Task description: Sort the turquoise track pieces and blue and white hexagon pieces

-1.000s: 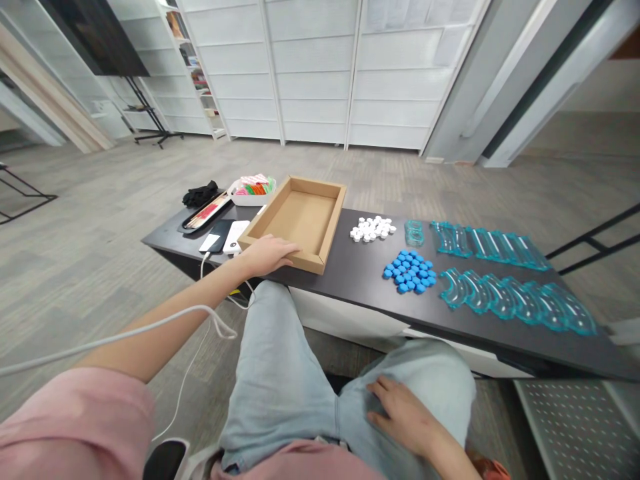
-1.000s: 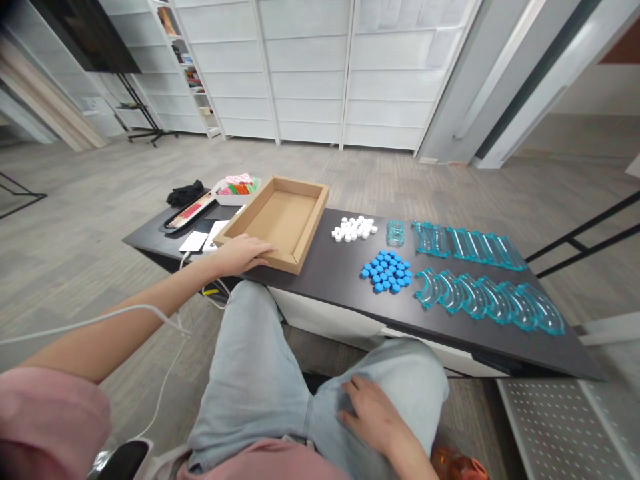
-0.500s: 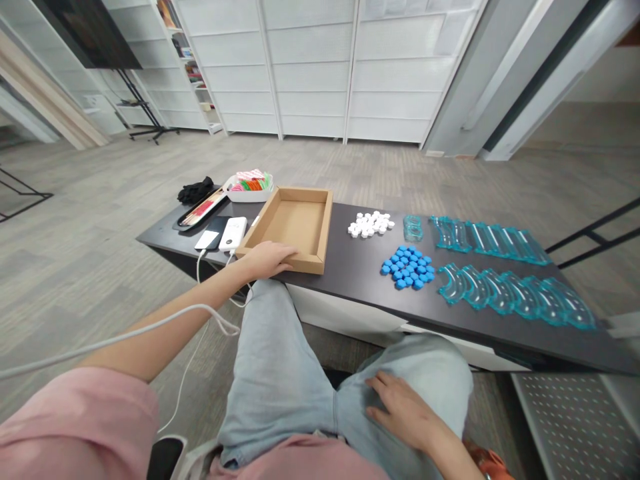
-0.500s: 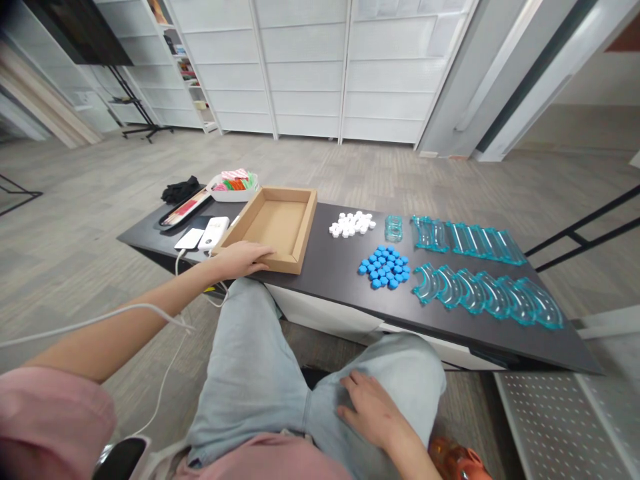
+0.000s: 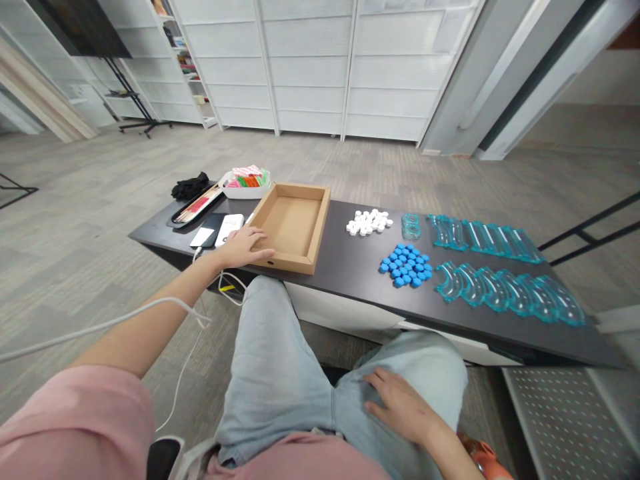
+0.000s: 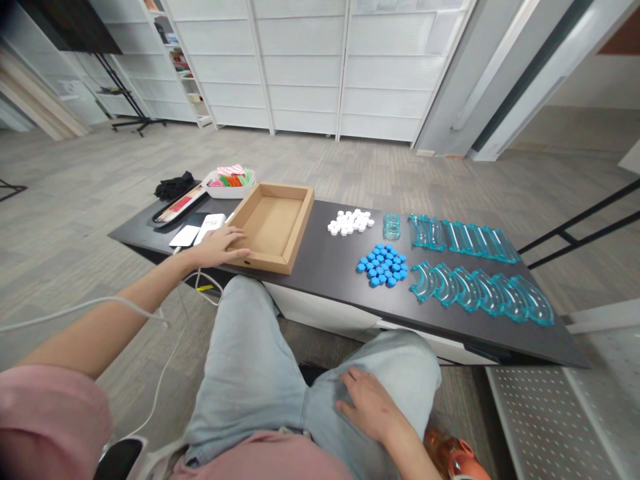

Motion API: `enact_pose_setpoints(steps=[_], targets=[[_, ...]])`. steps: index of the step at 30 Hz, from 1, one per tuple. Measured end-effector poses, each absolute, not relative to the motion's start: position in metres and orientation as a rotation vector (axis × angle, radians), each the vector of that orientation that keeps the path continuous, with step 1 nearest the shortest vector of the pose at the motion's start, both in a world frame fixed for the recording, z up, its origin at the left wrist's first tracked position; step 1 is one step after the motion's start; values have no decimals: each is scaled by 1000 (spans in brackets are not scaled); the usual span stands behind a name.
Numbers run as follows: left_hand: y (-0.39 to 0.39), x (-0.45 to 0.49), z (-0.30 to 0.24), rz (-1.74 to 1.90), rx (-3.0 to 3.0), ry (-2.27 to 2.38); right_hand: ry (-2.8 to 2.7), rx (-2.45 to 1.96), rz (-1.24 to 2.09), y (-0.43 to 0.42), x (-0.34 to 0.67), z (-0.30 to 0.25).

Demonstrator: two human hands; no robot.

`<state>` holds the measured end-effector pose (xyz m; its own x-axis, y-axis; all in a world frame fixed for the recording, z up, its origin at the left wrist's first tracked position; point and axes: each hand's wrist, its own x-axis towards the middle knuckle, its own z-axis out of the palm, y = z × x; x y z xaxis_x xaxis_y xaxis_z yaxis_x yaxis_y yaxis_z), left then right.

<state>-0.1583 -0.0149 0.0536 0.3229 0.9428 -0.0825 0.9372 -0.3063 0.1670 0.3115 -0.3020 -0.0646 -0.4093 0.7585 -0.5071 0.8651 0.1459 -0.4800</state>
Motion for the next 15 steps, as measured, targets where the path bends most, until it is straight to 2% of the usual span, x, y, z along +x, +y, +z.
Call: enact_pose_setpoints(steps=[5,8,10,12,15], targets=[[-37,-192,87,481,2328,1728,2181,1572,-1183,-300,314,-62],[-84,-240,108,759,2098,2011,2196,1551,-1190,-297,319,-66],[-128,-285,104,869,1865,2281,2199,1533,-1182,-293,321,-70],[-179,-334,80,829,1581,2529,2201,1521,-1147,-288,319,-74],[-258,-396,19,401,1239,2699,2178,1550,-1042,-280,311,-81]])
